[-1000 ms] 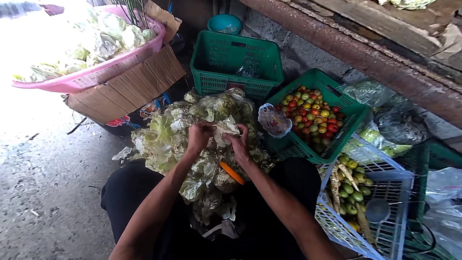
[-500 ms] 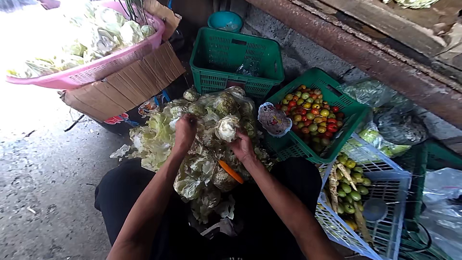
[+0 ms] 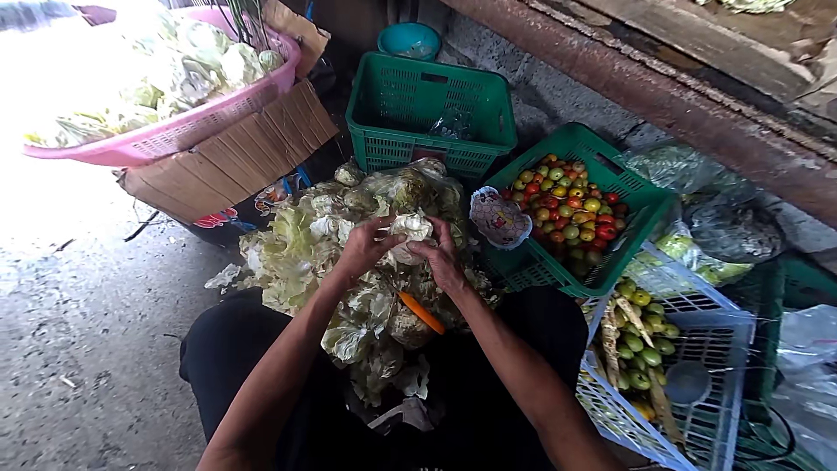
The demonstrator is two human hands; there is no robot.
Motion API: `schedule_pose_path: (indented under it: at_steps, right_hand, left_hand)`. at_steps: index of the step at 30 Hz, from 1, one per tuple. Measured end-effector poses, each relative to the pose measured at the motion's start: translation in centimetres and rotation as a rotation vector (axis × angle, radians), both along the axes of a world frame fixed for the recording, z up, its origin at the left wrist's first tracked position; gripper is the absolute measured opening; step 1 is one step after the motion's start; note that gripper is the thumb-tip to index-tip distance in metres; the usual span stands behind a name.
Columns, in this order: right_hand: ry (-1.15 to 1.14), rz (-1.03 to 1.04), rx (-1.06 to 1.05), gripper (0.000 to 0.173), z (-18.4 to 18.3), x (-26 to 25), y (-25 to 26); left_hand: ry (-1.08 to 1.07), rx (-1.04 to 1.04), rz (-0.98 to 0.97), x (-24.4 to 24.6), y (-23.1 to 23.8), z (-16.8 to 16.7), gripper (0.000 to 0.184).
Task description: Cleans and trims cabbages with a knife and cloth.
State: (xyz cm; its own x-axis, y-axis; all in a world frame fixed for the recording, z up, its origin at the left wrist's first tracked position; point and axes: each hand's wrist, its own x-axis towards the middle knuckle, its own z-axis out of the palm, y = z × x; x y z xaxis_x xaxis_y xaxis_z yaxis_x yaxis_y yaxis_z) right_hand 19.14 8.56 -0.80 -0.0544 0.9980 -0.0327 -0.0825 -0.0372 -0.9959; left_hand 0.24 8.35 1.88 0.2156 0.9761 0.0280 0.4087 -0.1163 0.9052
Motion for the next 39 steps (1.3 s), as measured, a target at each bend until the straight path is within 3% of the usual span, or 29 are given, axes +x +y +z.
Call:
schedule_pose_path:
  at_steps: [5,9,16,25,29,31,34,39]
  right_hand:
    - [-0.081,-0.029,0.037,0.068,0.2,0.0,0.0]
    - [-0.12,-0.057,0.037,0.071,-0.3,-0.3,-0.1]
    - [0.008,-0.018,-0.073,0.068,-1.0,-0.9,-0.3]
    - [0.059,0.022,-0.099,0.07,-1.5,-1.3,-0.7]
    - [0.042,-0.007,-0.072,0.072,-2.0,-1.2,-0.6]
    - [0.003,0.047,-0.04,0.075,-1.5,-1.1,-0.2]
    - [-0.109,0.102,-0.059,0.087,-0.6,-0.2,-0.5]
    - [-0.306,0.261,-0.156,0.09,0.6,1.5,-2.4]
  left_hand:
    - [-0.092,-0.025,0.073,0.1,-0.1,-0.6,0.038]
    - [-0.052,0.085,0.21,0.7,-0.2,-1.3,0.02]
    - [0.212,0.208,0.305,1.0,-0.3,-1.4,0.021]
    - [0.311,0.009,0.394,1.0,-0.1,-1.8,0.034]
    - [-0.037,-0.166,0.27,0.9,-0.2,-2.6,0.059]
    - [-0.137,-0.252,0.216,0.9,-0.4,-2.0,0.057]
    - [-0.061,-0.236,0.103,1.3,-1.6,-1.1,0.049]
    - [-0.305,-0.312,0.28,3.5,-7.8,-3.3,0.057]
